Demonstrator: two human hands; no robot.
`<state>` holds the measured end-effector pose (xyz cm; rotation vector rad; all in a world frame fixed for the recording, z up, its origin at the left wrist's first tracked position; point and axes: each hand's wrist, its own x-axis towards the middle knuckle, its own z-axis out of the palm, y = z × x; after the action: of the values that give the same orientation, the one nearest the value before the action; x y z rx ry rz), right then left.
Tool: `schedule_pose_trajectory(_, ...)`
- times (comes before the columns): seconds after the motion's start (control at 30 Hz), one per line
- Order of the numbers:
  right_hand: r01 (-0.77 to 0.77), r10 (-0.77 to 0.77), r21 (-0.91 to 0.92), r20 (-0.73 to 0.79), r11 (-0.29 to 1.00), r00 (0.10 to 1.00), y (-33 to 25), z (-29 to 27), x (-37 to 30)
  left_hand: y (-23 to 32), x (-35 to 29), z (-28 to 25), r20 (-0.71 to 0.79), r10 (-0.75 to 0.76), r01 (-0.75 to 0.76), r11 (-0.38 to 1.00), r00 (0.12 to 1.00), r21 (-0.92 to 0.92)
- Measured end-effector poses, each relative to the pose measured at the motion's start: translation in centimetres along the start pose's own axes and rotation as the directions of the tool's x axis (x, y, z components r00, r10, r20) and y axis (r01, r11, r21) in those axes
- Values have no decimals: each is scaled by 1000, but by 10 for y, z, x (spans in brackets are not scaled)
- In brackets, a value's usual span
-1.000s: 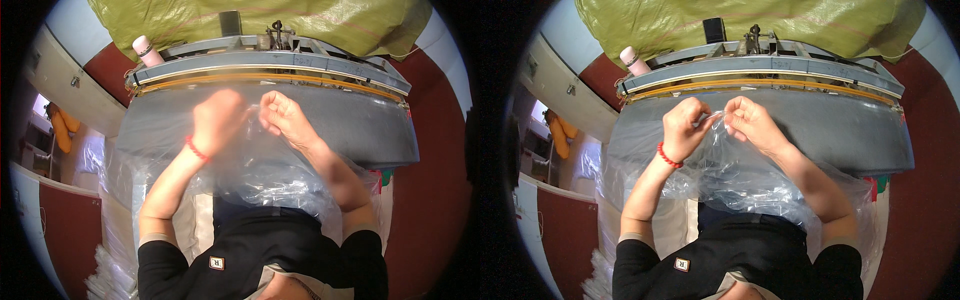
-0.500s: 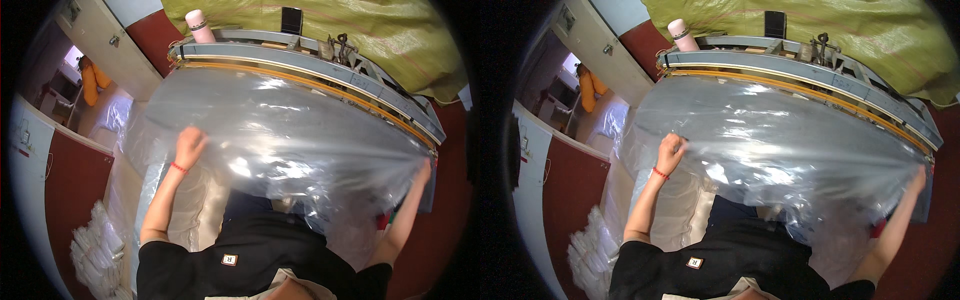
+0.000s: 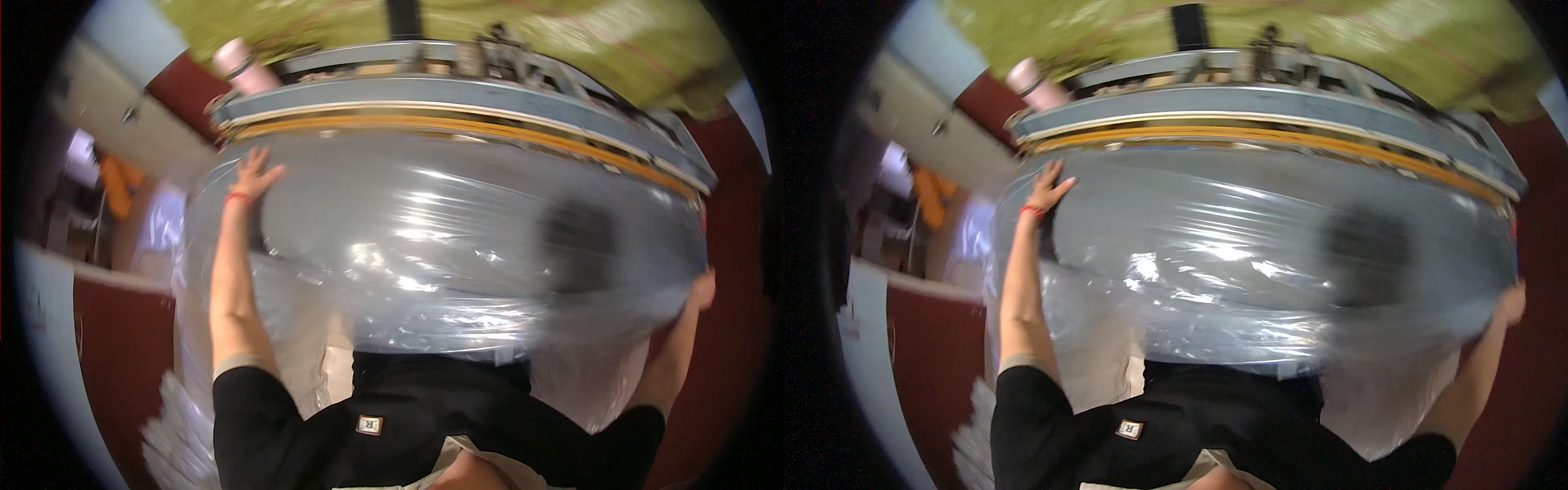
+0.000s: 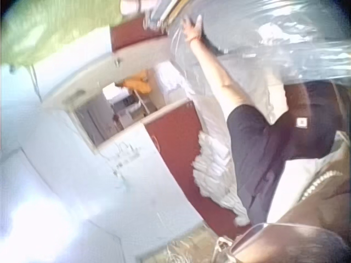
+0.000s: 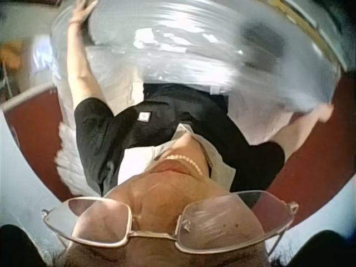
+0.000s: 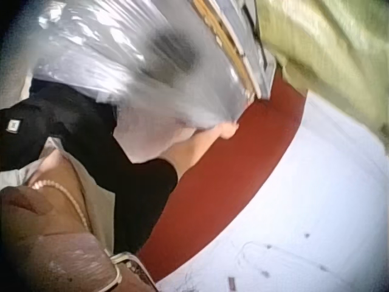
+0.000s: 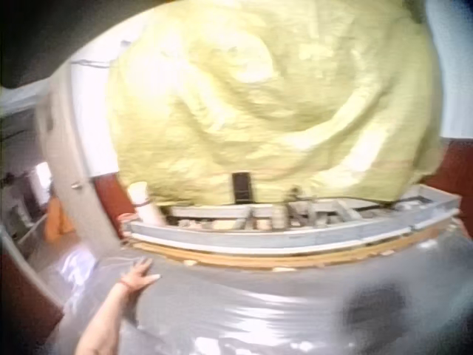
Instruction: The recorder is using a heat sealer to seal large plastic bags.
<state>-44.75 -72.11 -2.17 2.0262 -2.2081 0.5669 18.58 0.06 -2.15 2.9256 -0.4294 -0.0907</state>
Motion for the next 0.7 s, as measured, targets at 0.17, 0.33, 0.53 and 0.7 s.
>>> schedule_pose_trajectory(0.17,91,-93,-28,-82,995,992,-17,-2,2,21,15,-7,-37,134,-139,927,990,-348)
schedule_pose_trajectory(0.33,145,-142,18,-122,989,982,-31,5,1,224,-65,-18,-20,434,-339,673,901,-657)
schedule_pose_trajectory(0.53,136,-123,96,-136,986,983,-10,5,9,452,-282,28,269,958,-179,250,-94,-952)
schedule_pose_trajectory(0.7,124,-115,89,-108,988,988,-12,4,8,523,-356,117,65,970,-628,201,233,-752)
